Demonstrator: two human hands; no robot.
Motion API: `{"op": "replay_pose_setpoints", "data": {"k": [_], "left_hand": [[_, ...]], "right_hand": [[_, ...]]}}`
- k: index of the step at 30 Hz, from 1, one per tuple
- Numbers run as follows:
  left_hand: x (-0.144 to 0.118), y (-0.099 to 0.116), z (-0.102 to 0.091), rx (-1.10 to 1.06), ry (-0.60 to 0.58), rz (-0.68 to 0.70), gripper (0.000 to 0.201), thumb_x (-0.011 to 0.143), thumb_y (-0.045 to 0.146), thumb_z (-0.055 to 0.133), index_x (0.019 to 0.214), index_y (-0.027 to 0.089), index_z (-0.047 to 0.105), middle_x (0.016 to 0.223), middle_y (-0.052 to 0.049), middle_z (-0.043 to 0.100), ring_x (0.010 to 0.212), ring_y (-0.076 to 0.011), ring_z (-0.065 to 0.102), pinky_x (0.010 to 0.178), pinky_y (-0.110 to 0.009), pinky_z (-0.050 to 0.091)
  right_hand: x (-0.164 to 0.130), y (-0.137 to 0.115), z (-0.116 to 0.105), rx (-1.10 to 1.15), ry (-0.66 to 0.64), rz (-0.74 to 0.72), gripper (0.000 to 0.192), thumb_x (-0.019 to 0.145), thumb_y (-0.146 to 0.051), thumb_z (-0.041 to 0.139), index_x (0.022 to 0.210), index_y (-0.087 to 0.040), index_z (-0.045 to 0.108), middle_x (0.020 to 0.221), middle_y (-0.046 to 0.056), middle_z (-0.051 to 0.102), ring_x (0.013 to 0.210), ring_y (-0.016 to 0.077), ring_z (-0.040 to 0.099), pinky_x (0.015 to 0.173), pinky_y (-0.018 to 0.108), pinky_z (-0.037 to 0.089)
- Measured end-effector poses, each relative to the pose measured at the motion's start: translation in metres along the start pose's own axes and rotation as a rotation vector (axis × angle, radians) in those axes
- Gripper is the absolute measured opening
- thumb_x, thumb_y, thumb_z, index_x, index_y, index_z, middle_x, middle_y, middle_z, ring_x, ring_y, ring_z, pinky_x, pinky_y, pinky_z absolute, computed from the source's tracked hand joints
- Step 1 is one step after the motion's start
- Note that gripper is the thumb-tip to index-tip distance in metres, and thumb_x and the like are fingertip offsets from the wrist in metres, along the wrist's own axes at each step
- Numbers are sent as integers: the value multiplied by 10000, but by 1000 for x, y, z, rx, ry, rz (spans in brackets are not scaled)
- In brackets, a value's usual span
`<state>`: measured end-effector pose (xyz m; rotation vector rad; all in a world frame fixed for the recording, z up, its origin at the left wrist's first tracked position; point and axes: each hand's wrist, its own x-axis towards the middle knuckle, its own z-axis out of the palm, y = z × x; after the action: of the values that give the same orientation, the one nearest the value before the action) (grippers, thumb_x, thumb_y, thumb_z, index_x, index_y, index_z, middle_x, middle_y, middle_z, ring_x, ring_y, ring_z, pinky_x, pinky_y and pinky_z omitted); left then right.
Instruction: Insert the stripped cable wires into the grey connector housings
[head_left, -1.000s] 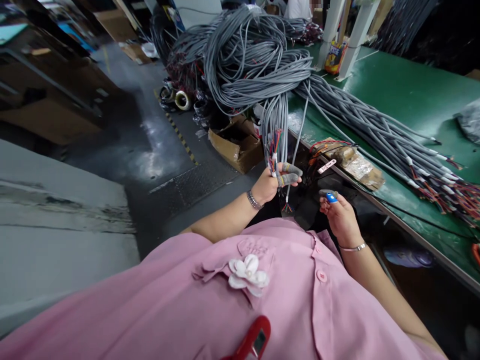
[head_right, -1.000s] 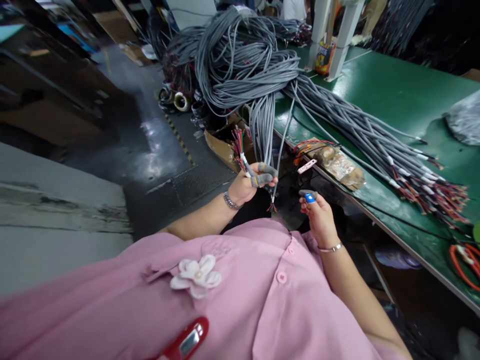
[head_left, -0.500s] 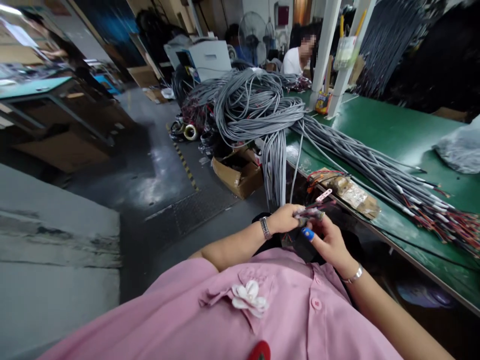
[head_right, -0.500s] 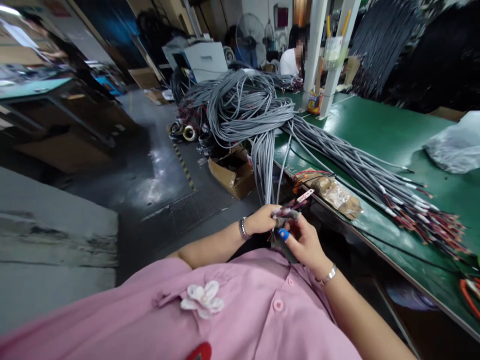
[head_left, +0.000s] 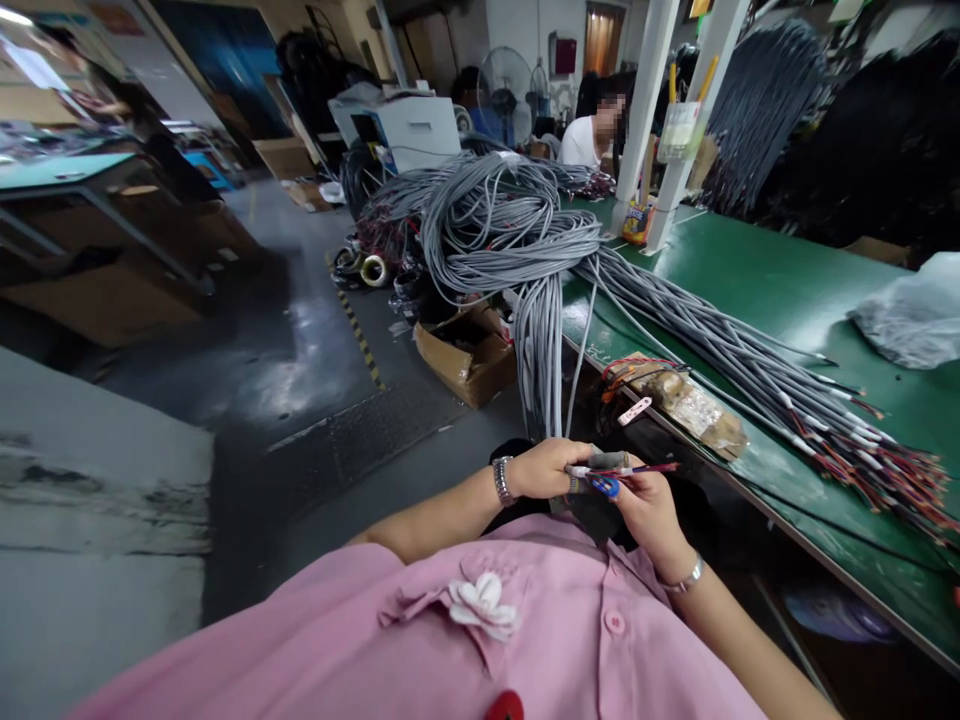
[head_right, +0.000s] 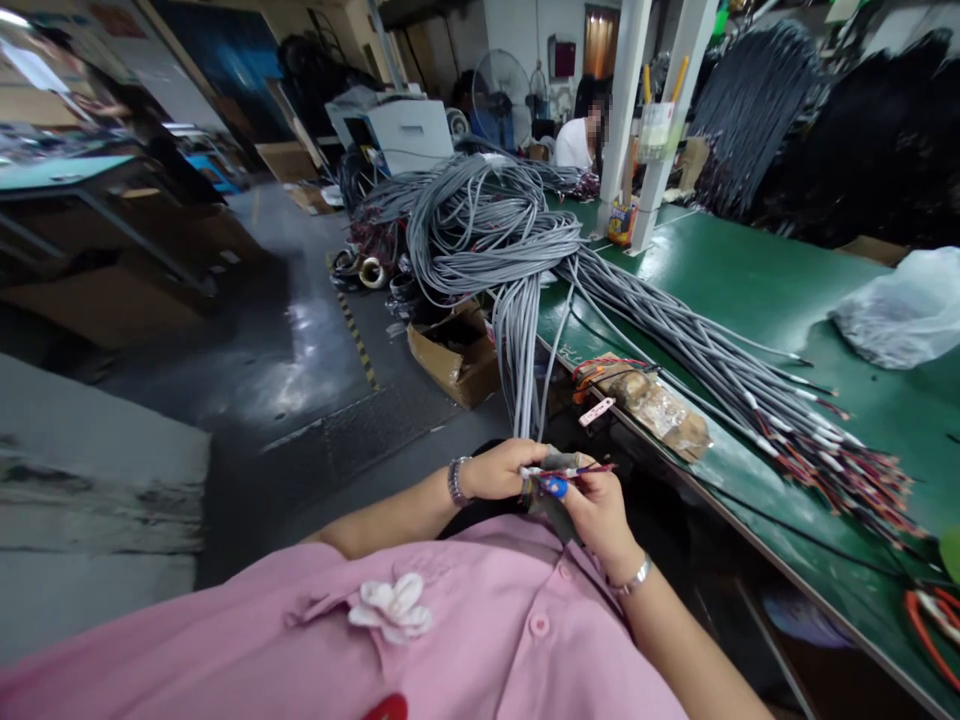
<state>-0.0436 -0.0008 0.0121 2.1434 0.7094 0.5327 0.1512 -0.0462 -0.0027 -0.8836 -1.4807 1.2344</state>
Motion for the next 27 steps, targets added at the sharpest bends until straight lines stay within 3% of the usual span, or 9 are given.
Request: {"op": "replay_pose_setpoints", "data": {"k": [4, 8, 10, 14, 17, 20, 24, 27], "left_hand": [[-3, -4, -4, -93, -64, 22, 356, 871, 465, 532, 900, 126, 639, 790, -36, 623, 710, -123, 554, 669, -207, 419], [-4, -12, -1, -246, -19, -81, 422, 909, 484, 469, 755, 125, 629, 696, -42, 630, 629, -117, 564, 640, -227, 445], [-3, -16, 4, -311, 108, -101, 407, 895, 486, 502, 804, 122, 662, 763, -67, 672, 703, -144, 606, 700, -254, 472], [-3, -18, 13, -544, 497, -108, 422, 896, 498, 499, 1022, 136, 676, 927, -102, 707, 858, -194, 653, 820, -325, 495], [-8, -19, 10, -725, 720, -80, 474, 894, 540, 475, 1065, 136, 656, 625, -27, 644, 565, -139, 605, 675, -311, 512], [-15, -20, -2, -834, 855, -66, 433, 872, 503, 540, 1082, 142, 653, 369, 101, 362, 303, -54, 317, 482, -232, 423], [-17, -14, -14, -891, 739, -122, 372, 791, 344, 680, 1086, 117, 671, 339, 119, 316, 283, -31, 234, 428, -213, 365], [-9, -3, -10, -765, 652, -208, 372, 759, 368, 715, 1022, 106, 695, 528, 20, 576, 378, -37, 393, 425, -191, 354]], "right_hand": [[2, 3, 1, 77, 77, 98, 187, 749, -375, 736, 740, -191, 702, 623, 3, 608, 572, 132, 542, 554, 250, 466], [4, 8, 1, 99, 108, 124, 206, 770, -393, 711, 763, -188, 698, 652, 5, 620, 555, 112, 495, 536, 238, 427], [4, 12, 0, 87, 137, 130, 207, 791, -398, 688, 802, -192, 699, 655, 3, 615, 552, 109, 481, 526, 234, 412], [1, 16, -11, -24, 194, 64, 215, 831, -404, 642, 893, -208, 705, 712, 10, 620, 592, 122, 506, 552, 246, 423], [-1, 12, -25, -195, 220, -42, 202, 863, -373, 607, 946, -219, 707, 820, 38, 650, 704, 156, 570, 653, 282, 463], [-1, 5, -41, -382, 247, -161, 186, 881, -340, 583, 967, -224, 700, 870, 52, 655, 789, 185, 597, 729, 312, 469], [6, 5, -43, -614, 84, -212, 171, 860, -360, 611, 891, -214, 695, 807, 54, 636, 743, 189, 580, 699, 303, 453], [16, 10, -27, -666, -99, -167, 222, 854, -413, 610, 800, -207, 674, 748, 52, 621, 693, 183, 559, 651, 290, 431]]}}
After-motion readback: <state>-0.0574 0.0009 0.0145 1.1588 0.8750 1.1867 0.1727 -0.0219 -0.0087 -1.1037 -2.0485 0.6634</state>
